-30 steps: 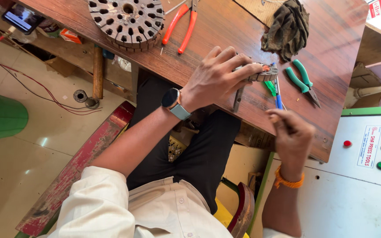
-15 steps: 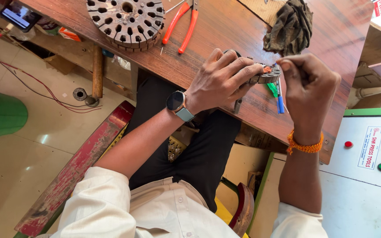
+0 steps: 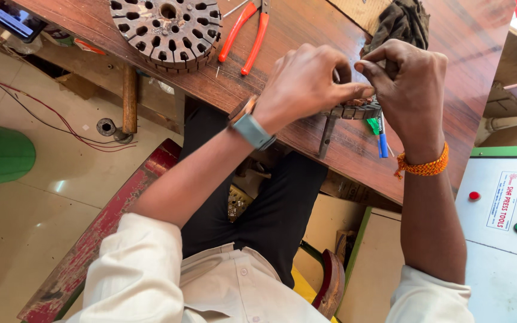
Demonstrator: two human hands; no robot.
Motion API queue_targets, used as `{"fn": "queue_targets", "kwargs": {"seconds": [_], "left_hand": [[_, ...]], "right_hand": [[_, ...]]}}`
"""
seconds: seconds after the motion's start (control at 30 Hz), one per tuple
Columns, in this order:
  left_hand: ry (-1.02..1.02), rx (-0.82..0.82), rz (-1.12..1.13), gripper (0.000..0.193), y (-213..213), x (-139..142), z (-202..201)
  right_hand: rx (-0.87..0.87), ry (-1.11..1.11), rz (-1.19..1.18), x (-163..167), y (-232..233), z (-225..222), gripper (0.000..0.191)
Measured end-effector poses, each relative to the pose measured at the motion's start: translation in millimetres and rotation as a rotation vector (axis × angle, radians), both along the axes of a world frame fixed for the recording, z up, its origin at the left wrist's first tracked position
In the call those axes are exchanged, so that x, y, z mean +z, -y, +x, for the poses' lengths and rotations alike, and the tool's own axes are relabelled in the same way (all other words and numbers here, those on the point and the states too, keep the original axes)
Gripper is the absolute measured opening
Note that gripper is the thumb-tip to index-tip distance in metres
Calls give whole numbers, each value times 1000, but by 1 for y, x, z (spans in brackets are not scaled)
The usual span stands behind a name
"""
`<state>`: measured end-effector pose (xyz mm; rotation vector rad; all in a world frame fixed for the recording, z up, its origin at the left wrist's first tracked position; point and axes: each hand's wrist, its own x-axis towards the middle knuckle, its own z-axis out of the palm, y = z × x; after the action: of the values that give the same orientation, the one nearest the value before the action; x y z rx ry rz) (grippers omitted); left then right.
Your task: The person manipulates a small circular electrical component with copper windings, using both hands to adjust and insert small parts into its slots. The person repeatedly repositions the component and uses fingers to press or align internal elements.
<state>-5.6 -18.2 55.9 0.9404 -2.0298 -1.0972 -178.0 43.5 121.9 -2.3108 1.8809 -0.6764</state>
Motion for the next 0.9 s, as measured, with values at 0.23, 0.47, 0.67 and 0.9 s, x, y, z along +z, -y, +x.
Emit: {"fn": "queue_targets", "kwargs": {"seconds": [0.23,0.47,0.67,0.9], "left_hand": [[-299,-226,-152,14,19,-20,-1],[-306,-270,-307,11,28,-32,19],[-314,-279,-380,12,29,-33,17],[-313,-297,-262,34,19,-23,32]], "right_hand": [[-231,450,218,16,-44,17,13],[-215,360,212,14,-78,43,8],[-268,148,51,-11,-97,51,10],[-31,-239,-53,-76,-112,55,9]]}}
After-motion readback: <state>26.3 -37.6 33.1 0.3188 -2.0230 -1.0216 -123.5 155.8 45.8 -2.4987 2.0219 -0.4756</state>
